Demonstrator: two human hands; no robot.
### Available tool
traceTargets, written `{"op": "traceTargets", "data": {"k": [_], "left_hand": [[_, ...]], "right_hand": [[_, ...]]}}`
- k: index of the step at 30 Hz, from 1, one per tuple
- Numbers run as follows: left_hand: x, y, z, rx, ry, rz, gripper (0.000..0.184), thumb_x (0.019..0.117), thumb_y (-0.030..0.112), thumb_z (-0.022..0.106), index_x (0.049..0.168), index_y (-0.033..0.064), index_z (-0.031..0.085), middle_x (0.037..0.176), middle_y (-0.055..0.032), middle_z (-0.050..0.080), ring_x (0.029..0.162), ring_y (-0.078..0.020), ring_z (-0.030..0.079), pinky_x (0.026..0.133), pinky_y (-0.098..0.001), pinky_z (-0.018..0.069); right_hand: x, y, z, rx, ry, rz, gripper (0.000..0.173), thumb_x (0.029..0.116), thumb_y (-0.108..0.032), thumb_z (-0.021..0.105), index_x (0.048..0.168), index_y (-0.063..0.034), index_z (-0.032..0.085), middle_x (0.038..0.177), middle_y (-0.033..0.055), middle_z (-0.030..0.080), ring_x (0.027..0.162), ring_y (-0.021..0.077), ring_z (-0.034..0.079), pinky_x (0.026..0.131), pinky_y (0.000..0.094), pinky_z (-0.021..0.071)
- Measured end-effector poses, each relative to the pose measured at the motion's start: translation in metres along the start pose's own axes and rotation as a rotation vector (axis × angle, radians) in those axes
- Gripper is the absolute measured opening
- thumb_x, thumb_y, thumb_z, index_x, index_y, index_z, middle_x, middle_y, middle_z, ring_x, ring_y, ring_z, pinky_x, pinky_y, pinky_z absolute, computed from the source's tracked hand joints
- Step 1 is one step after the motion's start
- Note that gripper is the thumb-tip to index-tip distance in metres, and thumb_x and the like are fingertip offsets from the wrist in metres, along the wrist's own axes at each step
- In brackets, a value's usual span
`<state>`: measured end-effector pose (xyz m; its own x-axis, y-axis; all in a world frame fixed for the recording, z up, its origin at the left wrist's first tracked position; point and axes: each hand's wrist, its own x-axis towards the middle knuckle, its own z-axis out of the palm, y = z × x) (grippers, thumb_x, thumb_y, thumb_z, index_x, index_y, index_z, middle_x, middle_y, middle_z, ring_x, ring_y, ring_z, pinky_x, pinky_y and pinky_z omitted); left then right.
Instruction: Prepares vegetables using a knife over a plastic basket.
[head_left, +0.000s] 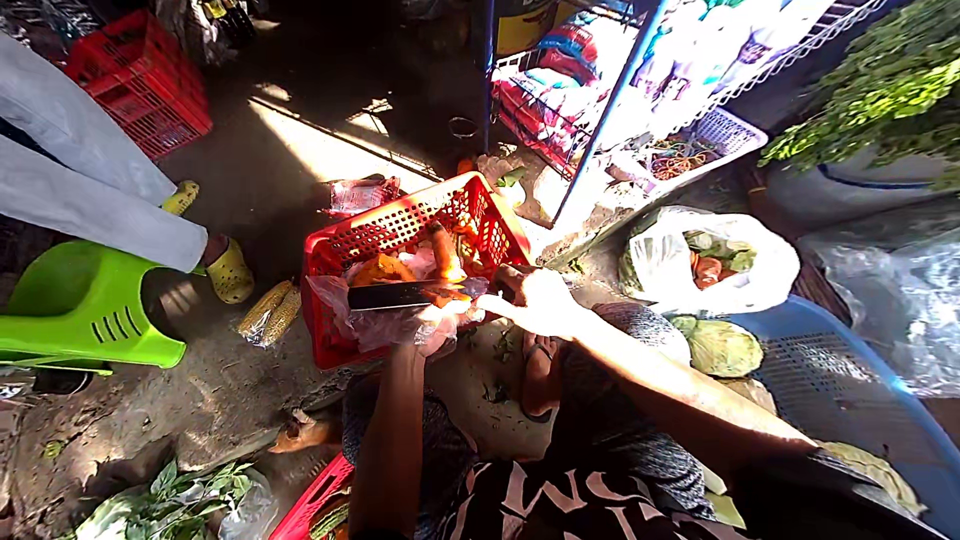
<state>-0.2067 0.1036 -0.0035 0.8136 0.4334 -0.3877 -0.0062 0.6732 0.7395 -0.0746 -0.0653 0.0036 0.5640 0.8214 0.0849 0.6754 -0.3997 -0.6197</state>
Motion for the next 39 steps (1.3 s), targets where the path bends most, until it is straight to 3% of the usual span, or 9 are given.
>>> {"op": "traceTargets", "data": {"k": [3,7,12,15,18,20,23,28,39], "left_hand": [[-0.001,-0.002,0.0,0.151,0.005,-0.015,0.021,0.099,-0.01,0.04,0.101,0.0029,0.057,0.083,-0.0022,0.065,0.079,-0.0096,0.063,0.076,-0.0259,0.056],[-0.003,-0.004,-0.002,0.318,0.05,0.039,0.019,0.0977,-0.01,0.044,0.101,0.0037,0.057,0.081,0.0018,0.063,0.076,-0.0046,0.061,0.074,-0.0214,0.0542],[0.013,0.001,-0.007,0.402,-0.098,0.058,0.01,0.094,-0.006,0.055,0.1,-0.0002,0.061,0.081,-0.0057,0.066,0.077,-0.0139,0.064,0.074,-0.0292,0.0565],[0.021,-0.002,-0.006,0.373,-0.115,0.08,0.013,0.0893,-0.005,0.059,0.102,-0.0022,0.059,0.08,-0.0083,0.065,0.073,-0.0164,0.064,0.071,-0.031,0.0568],[0.02,-0.004,-0.003,0.412,-0.079,0.102,0.026,0.0878,-0.005,0.062,0.112,-0.0024,0.055,0.083,-0.0074,0.065,0.074,-0.0148,0.064,0.071,-0.0292,0.0567],[0.018,-0.004,-0.004,0.447,-0.076,0.114,0.028,0.0881,-0.004,0.064,0.115,-0.0017,0.056,0.085,-0.0067,0.066,0.077,-0.0136,0.065,0.072,-0.0283,0.057],[0.02,-0.003,-0.008,0.496,-0.111,0.133,0.033,0.0869,-0.002,0.067,0.118,-0.0011,0.056,0.091,-0.0073,0.068,0.083,-0.0143,0.067,0.076,-0.0299,0.0578],[0.024,-0.003,-0.015,0.596,-0.139,0.175,0.044,0.086,-0.001,0.07,0.127,-0.0014,0.054,0.1,-0.0086,0.069,0.09,-0.014,0.068,0.081,-0.03,0.0582],[0.014,0.014,-0.008,0.535,-0.191,0.24,0.049,0.0819,-0.007,0.068,0.128,0.0002,0.055,0.104,-0.0065,0.07,0.094,-0.0129,0.068,0.084,-0.0295,0.0585]], "right_hand": [[0.008,0.003,0.007,-0.039,-0.041,-0.013,0.083,0.0925,-0.078,0.045,0.103,-0.0003,0.071,0.094,0.0194,0.071,0.091,0.0394,0.07,0.074,0.0619,0.052],[0.016,0.01,0.012,-0.07,-0.086,-0.044,0.084,0.092,-0.08,0.043,0.094,-0.0007,0.07,0.082,0.0176,0.068,0.081,0.0382,0.068,0.068,0.0598,0.051],[0.027,0.026,0.017,-0.081,-0.046,-0.074,0.078,0.0959,-0.073,0.044,0.099,0.0007,0.071,0.08,0.0199,0.069,0.078,0.0422,0.07,0.066,0.0638,0.0516],[0.032,0.03,0.018,-0.059,-0.118,0.049,0.071,0.0982,-0.068,0.047,0.113,-0.0039,0.072,0.089,0.0215,0.072,0.088,0.045,0.07,0.074,0.0676,0.0513],[0.036,0.022,0.004,0.124,-0.338,0.302,0.067,0.1031,-0.064,0.044,0.127,-0.0065,0.069,0.114,0.0246,0.07,0.115,0.0433,0.064,0.1,0.066,0.0438],[0.036,0.025,0.002,0.294,-0.327,0.327,0.065,0.1056,-0.058,0.043,0.107,0.0004,0.071,0.099,0.0219,0.068,0.099,0.037,0.064,0.093,0.0609,0.0457],[0.037,0.038,0.009,0.506,-0.304,0.254,0.057,0.107,-0.055,0.039,0.077,-0.0123,0.062,0.066,-0.0035,0.053,0.061,0.0091,0.05,0.064,0.0337,0.0443],[0.034,0.037,0.005,0.76,-0.338,0.189,0.044,0.1087,-0.045,0.041,0.084,-0.0157,0.061,0.061,-0.0109,0.052,0.053,-0.0012,0.047,0.054,0.0171,0.0415],[0.032,0.057,-0.002,0.903,-0.222,0.321,0.054,0.11,-0.051,0.031,0.082,-0.0155,0.06,0.058,-0.0068,0.052,0.048,0.002,0.048,0.048,0.0173,0.0402]]}}
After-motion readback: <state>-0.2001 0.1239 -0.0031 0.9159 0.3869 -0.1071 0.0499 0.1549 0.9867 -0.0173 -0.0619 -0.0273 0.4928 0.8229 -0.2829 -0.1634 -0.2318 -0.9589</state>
